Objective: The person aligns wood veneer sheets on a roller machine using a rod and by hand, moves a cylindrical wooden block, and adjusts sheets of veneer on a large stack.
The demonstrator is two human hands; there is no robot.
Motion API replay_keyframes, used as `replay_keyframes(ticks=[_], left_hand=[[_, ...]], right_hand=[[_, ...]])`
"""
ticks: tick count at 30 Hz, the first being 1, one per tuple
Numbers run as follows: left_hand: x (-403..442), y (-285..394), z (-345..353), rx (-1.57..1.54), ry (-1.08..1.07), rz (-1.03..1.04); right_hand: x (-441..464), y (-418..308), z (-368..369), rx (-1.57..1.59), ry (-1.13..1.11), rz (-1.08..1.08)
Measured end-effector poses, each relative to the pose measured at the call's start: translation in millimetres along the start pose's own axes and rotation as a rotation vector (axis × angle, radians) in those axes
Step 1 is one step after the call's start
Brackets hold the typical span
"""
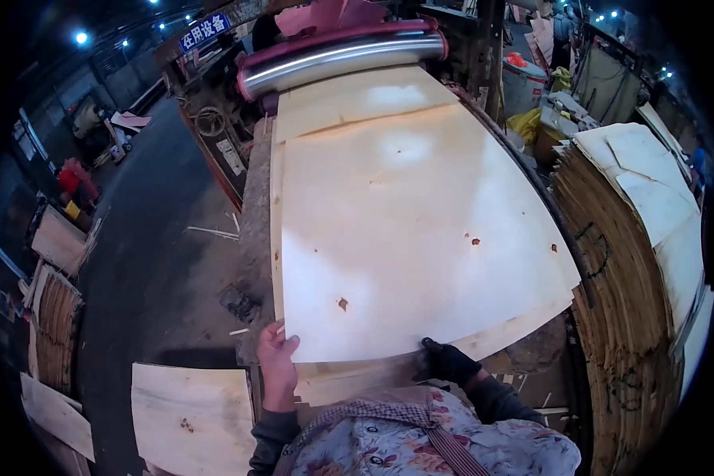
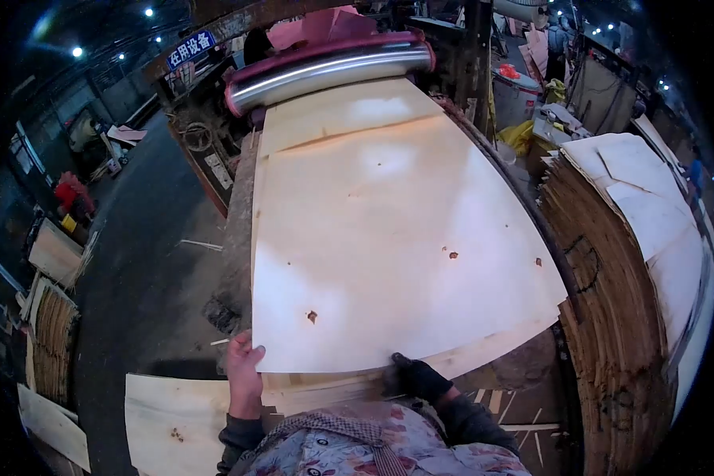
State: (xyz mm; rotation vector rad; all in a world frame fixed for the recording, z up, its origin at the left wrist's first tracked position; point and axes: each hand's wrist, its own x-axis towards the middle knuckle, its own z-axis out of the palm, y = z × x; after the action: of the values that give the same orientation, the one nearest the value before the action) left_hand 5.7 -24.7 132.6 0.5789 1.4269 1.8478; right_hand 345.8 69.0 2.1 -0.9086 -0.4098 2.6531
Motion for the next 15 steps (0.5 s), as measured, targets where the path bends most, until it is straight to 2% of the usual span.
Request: replay_keyframes(ticks=[4, 6, 8, 9, 12, 14, 15], left_hand=[[4.2, 17.8, -5.0, -0.058, 0.018, -0.041], [5.4, 20.2, -6.8, -0.063, 0.017, -0.041], [14.7, 7.8, -23.8, -0.054, 0.059, -0.080], [22.4, -6.5, -38.1, -0.049, 0.058, -0.075], [34.0, -54.6, -72.3, 0.134, 0.064, -0.136], [27.0, -76.7, -67.1, 0.536, 0.131, -0.212], [24.1, -91.5, -67.2, 0.544, 0.132, -0.212]], right_hand=[[-17.3, -2.0, 5.9, 0.104, 0.096, -0.015], [-24.4, -13.9, 27.5, 0.064, 0.172, -0.286], [-15.0, -17.6, 15.4, 0.045, 0.161, -0.300], [-16.3, -22.7, 26.1, -0.076, 0.181, -0.345], [-3.3, -44.8, 36.8, -0.269, 0.211, -0.383], [4.9, -71.5, 47.8, -0.387, 0.257, -0.335], [21.7, -81.9, 43.7, -0.303, 0.269, -0.350]])
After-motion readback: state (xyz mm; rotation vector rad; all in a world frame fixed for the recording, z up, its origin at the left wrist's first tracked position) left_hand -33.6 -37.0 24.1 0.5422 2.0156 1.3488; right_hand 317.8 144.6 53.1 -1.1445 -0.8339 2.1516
